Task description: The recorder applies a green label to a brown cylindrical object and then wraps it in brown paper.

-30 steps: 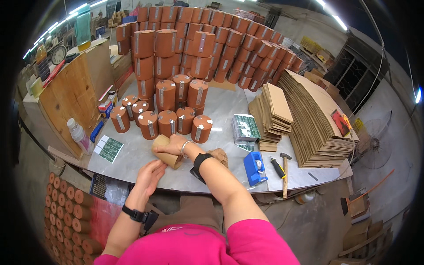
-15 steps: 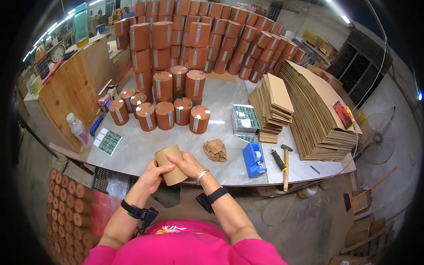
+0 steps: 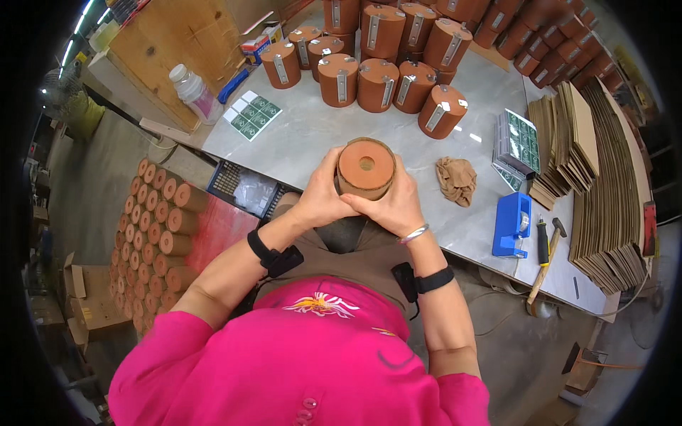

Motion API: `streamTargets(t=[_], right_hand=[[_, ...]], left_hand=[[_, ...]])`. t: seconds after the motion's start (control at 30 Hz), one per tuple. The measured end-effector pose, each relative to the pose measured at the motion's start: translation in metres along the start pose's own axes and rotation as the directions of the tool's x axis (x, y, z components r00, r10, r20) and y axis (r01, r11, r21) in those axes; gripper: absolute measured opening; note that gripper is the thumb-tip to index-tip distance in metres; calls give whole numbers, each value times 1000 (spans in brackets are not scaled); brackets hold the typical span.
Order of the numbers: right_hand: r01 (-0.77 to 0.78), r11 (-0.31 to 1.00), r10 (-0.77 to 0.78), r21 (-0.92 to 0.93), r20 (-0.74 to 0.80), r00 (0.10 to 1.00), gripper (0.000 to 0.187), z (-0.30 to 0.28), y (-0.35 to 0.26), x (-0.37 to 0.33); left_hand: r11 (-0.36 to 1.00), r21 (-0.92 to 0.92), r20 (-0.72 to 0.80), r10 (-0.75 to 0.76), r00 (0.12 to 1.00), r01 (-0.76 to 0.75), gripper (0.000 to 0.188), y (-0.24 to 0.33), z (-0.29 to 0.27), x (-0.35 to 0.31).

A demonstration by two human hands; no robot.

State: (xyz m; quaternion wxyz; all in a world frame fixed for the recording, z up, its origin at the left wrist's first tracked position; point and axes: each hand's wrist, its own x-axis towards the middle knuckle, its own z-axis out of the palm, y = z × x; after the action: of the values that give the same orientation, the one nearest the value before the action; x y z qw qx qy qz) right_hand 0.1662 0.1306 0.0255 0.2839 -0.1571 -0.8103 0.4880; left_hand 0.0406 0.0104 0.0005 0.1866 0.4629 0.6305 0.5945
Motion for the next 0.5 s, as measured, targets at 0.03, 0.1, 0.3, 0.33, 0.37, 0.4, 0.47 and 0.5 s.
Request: streamTargets(t=[0.03, 0.1, 0.3, 0.33, 0.37, 0.4, 0.47, 0.5], right_hand=[[36, 998, -37, -52, -2, 999, 80, 1, -4, 3], [115, 993, -117, -23, -68, 991, 79, 2, -21, -7], [-65, 998, 65, 3, 22, 998, 80, 4, 11, -9], [-59, 998, 59, 0, 17, 998, 81, 3, 9, -11], [-53, 999, 53, 15, 15, 999, 81, 4, 11, -16], [-44, 999, 44, 13, 14, 999, 81, 5, 12, -17], [-76, 997, 76, 28, 10, 997, 83, 5, 13, -18], [-69, 997, 69, 28, 10, 998, 83, 4, 10, -19]], left_hand=[[998, 56, -13, 24, 1000, -23, 89, 2, -3, 3], [984, 95, -83, 156, 984, -148, 85, 14, 0, -6], [999, 27, 12, 17, 1000, -17, 86, -7, 3, -8], [999, 38, 18, 30, 999, -30, 87, -4, 1, -6], [999, 40, 16, 34, 999, -35, 87, -3, 0, -6], [998, 62, 31, 28, 999, -30, 87, -2, 0, -6], [996, 84, 44, 28, 999, -32, 87, 0, 3, -6], [990, 130, 22, 54, 998, -56, 88, 1, 3, -5]])
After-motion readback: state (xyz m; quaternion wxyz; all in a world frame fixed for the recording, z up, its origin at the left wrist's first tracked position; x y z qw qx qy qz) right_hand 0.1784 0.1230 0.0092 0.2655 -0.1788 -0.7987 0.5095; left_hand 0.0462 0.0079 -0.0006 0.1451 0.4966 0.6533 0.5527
